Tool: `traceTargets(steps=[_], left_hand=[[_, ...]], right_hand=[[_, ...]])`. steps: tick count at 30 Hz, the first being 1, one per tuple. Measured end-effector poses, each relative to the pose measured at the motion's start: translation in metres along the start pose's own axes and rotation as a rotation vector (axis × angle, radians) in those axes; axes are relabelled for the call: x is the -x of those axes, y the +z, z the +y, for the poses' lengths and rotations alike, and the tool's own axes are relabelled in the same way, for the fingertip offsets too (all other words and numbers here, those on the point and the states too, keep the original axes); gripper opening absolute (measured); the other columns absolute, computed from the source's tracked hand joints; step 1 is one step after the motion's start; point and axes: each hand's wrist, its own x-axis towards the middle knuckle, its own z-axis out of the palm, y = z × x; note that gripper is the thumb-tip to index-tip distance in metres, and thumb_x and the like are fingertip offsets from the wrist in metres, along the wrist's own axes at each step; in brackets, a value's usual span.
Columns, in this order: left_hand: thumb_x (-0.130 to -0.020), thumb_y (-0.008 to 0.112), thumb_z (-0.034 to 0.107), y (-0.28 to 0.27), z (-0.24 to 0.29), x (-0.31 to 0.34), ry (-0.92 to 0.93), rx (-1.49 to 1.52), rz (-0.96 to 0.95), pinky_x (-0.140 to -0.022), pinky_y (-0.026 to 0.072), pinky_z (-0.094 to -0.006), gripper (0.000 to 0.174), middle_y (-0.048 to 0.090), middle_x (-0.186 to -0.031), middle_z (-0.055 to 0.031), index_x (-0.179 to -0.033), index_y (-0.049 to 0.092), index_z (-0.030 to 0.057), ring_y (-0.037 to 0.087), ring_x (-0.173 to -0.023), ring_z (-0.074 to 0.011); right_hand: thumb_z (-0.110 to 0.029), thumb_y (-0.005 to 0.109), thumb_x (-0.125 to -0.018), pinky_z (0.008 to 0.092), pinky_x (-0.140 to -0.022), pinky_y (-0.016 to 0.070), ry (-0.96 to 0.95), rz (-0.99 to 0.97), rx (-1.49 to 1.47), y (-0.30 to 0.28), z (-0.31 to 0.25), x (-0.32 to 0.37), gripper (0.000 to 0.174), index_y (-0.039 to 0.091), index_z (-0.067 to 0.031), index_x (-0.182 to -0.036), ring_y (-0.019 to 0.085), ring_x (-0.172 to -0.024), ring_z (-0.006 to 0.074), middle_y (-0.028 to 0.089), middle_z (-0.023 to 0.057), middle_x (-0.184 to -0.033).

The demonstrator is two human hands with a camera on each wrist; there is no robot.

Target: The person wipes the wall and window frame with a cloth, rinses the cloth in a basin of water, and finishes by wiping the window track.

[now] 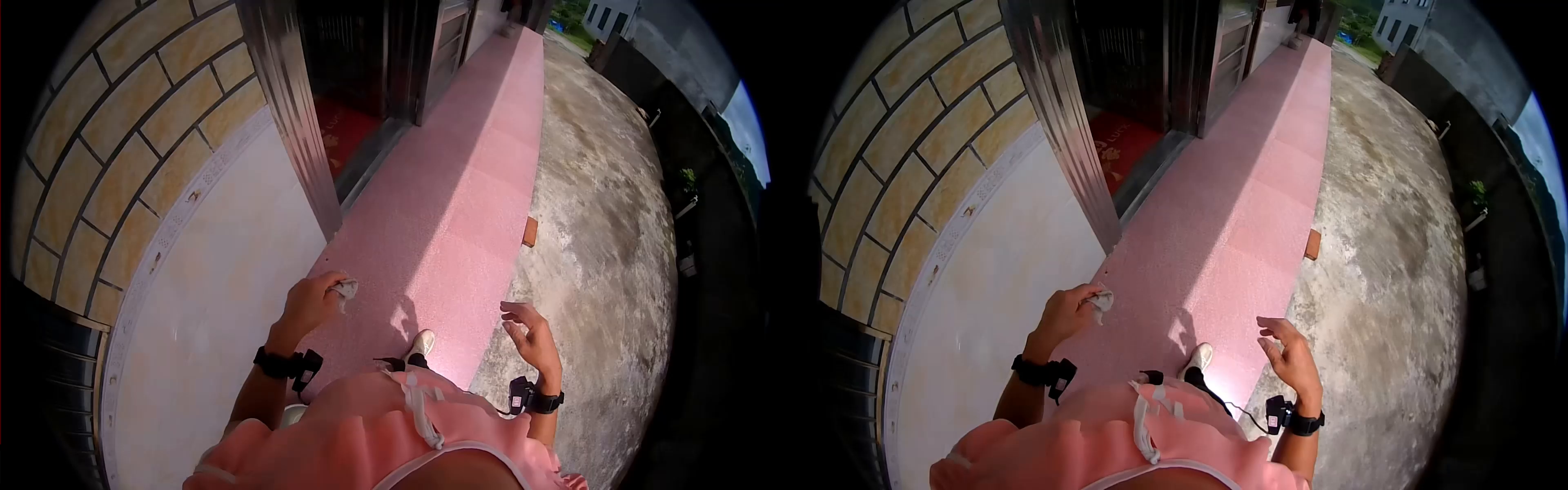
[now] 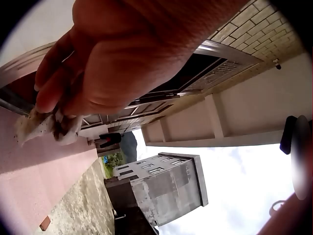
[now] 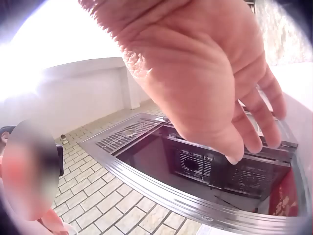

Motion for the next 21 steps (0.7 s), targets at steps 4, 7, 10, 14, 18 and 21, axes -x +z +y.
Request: traceTargets(steps=[4,7,10,14,18,21], left_hand=[[-0.08,0.052,0.004,0.011,0.01,-0.093,-0.083,0.036,0.081,-0.077,0.0503,-0.0356,0.031,0.066,-0.097,-0.0179,-0.11,0.06,0.0021,0.065,-0.086,-0.0313],[-0.08,0.051,0.003,-0.001,-0.005,-0.143,-0.175,0.061,0.147,-0.076,0.0506,-0.0343,0.031,0.066,-0.096,-0.0181,-0.11,0.06,0.0011,0.066,-0.084,-0.0307],[-0.08,0.051,0.003,-0.005,-0.015,-0.205,-0.253,0.142,0.179,-0.075,0.0506,-0.0335,0.031,0.066,-0.096,-0.0185,-0.109,0.06,0.0009,0.066,-0.084,-0.0303],[-0.081,0.05,0.004,-0.015,-0.045,-0.302,-0.296,0.215,0.186,-0.075,0.0503,-0.0333,0.03,0.066,-0.095,-0.0186,-0.108,0.061,0.0012,0.066,-0.085,-0.0305],[-0.082,0.049,0.006,-0.046,-0.073,-0.407,-0.294,0.129,0.159,-0.076,0.0499,-0.0342,0.03,0.066,-0.095,-0.0185,-0.11,0.06,0.0035,0.065,-0.086,-0.0321],[-0.082,0.05,0.004,-0.073,-0.081,-0.471,-0.224,0.171,0.134,-0.056,0.049,-0.0253,0.034,0.068,-0.097,-0.0124,-0.116,0.058,0.0032,0.062,-0.056,-0.0147]], right_hand=[[-0.002,0.066,-0.079,0.0305,-0.072,0.0495,-0.364,-0.088,-0.081,-0.073,-0.036,-0.139,0.035,0.061,-0.0017,-0.113,0.061,-0.085,0.0215,0.06,0.0132,-0.099],[-0.005,0.069,-0.077,0.0294,-0.07,0.0491,-0.639,-0.264,-0.301,-0.094,-0.082,-0.22,0.035,0.063,-0.0014,-0.111,0.06,-0.082,0.0204,0.059,0.0115,-0.094],[-0.007,0.067,-0.08,0.031,-0.058,0.0486,-1.048,-0.379,-0.711,-0.089,-0.105,-0.298,0.024,0.067,-0.001,-0.103,0.06,-0.068,0.0202,0.058,0.0113,-0.086],[-0.023,0.063,-0.083,0.0333,-0.056,0.0433,-1.209,-0.6,-0.91,-0.088,-0.145,-0.408,0.02,0.064,-0.0134,-0.1,0.054,-0.065,0.0217,0.058,0.0092,-0.092],[-0.022,0.068,-0.08,0.0278,-0.052,0.039,-1.373,-0.487,-1.04,-0.06,-0.173,-0.514,0.02,0.066,-0.0246,-0.1,0.05,-0.061,0.0156,0.057,0.0047,-0.088],[-0.02,0.063,-0.083,0.0309,-0.053,0.0433,-1.372,-0.744,-1.076,-0.061,-0.183,-0.593,0.015,0.061,-0.0205,-0.098,0.054,-0.063,0.0202,0.057,0.0083,-0.087]])
